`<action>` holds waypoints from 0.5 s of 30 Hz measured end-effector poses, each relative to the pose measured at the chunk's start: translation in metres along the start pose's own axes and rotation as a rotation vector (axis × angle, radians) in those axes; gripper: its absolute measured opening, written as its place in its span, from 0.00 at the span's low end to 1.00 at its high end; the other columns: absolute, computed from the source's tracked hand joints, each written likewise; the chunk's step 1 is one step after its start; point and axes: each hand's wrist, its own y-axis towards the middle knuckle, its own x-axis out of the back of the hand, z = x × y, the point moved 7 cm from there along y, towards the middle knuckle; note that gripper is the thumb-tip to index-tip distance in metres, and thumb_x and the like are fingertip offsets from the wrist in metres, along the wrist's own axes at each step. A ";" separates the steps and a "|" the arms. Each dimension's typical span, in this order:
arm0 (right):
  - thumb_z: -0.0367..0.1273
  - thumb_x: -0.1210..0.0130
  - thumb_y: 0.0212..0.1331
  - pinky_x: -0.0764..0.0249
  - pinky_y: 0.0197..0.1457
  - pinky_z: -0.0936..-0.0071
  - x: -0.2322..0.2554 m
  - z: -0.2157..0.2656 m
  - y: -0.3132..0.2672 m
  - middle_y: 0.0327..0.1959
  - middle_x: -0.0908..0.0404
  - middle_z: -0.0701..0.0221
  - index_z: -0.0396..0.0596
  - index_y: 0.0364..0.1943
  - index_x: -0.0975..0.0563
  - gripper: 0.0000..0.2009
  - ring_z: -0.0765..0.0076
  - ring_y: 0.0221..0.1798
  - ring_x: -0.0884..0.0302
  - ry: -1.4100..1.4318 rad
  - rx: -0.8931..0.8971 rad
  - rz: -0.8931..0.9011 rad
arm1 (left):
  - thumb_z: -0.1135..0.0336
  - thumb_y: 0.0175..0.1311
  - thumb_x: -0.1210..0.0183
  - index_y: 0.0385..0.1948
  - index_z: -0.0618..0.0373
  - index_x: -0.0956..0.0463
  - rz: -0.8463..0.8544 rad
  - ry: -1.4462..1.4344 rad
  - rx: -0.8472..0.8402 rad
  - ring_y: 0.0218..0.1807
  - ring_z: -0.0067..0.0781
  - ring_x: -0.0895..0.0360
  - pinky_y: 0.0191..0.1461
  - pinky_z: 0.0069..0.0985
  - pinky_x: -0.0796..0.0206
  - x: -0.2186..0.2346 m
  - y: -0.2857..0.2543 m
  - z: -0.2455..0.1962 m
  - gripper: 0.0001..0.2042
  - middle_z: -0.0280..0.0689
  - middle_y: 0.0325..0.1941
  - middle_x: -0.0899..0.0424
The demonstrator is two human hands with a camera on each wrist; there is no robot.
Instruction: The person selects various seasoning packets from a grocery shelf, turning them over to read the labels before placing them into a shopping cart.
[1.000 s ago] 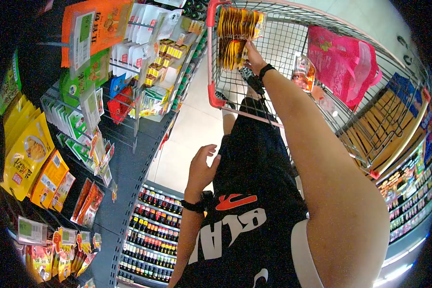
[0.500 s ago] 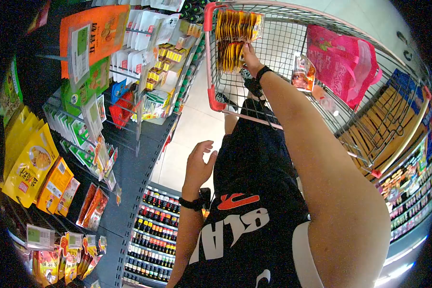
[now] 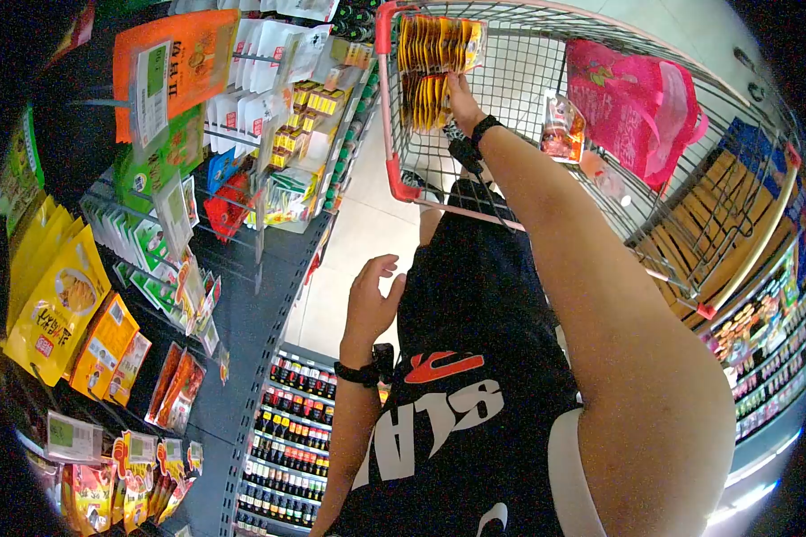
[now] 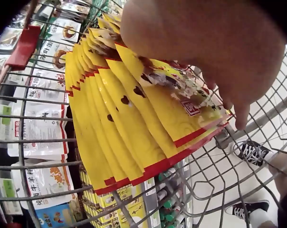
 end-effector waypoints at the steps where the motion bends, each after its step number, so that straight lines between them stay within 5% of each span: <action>1: 0.63 0.68 0.68 0.58 0.78 0.53 0.001 0.003 -0.002 0.80 0.64 0.60 0.52 0.76 0.65 0.43 0.51 0.80 0.63 -0.003 0.003 0.001 | 0.65 0.63 0.41 0.50 0.58 0.26 -0.002 0.004 -0.010 0.46 0.43 0.20 0.52 0.35 0.32 0.001 0.001 0.000 0.15 0.44 0.45 0.18; 4: 0.62 0.72 0.70 0.54 0.78 0.55 0.009 0.005 -0.012 0.80 0.63 0.58 0.48 0.76 0.61 0.42 0.52 0.81 0.65 -0.037 -0.028 0.026 | 0.65 0.63 0.41 0.49 0.58 0.26 -0.005 0.015 -0.017 0.46 0.42 0.20 0.52 0.35 0.32 0.003 -0.001 0.001 0.15 0.43 0.45 0.18; 5: 0.51 0.60 0.71 0.47 0.73 0.40 0.023 -0.007 -0.007 0.77 0.52 0.58 0.55 0.75 0.49 0.33 0.45 0.76 0.49 -0.030 -0.106 -0.124 | 0.65 0.63 0.41 0.49 0.58 0.26 -0.002 0.013 -0.027 0.46 0.42 0.20 0.52 0.35 0.32 0.004 -0.002 0.001 0.15 0.43 0.45 0.18; 8: 0.38 0.45 0.62 0.30 0.60 0.53 0.039 -0.016 0.012 0.61 0.31 0.57 0.45 0.59 0.31 0.22 0.50 0.59 0.30 -0.921 0.211 0.174 | 0.66 0.63 0.40 0.48 0.58 0.25 -0.025 0.002 -0.094 0.44 0.41 0.20 0.49 0.34 0.30 0.005 -0.006 -0.003 0.13 0.43 0.43 0.18; 11: 0.34 0.39 0.56 0.20 0.41 0.62 0.050 -0.014 -0.001 0.39 0.18 0.59 0.39 0.37 0.21 0.11 0.58 0.39 0.18 -1.533 0.671 0.201 | 0.68 0.64 0.41 0.44 0.60 0.23 -0.038 -0.001 -0.141 0.36 0.39 0.19 0.42 0.33 0.28 0.009 -0.009 -0.002 0.10 0.44 0.34 0.17; 14: 0.33 0.44 0.60 0.21 0.35 0.69 0.073 -0.004 -0.035 0.35 0.19 0.68 0.35 0.35 0.23 0.11 0.68 0.32 0.21 -0.191 0.075 0.022 | 0.67 0.65 0.41 0.37 0.59 0.22 0.020 -0.015 -0.099 0.27 0.38 0.20 0.34 0.33 0.30 0.011 -0.018 0.002 0.06 0.43 0.24 0.19; 15: 0.33 0.46 0.60 0.25 0.33 0.72 0.068 0.009 -0.044 0.30 0.21 0.68 0.37 0.35 0.23 0.10 0.71 0.29 0.24 -0.206 0.112 0.058 | 0.66 0.65 0.42 0.35 0.59 0.21 -0.011 -0.014 -0.153 0.24 0.38 0.21 0.32 0.33 0.31 0.014 -0.025 -0.004 0.06 0.43 0.21 0.20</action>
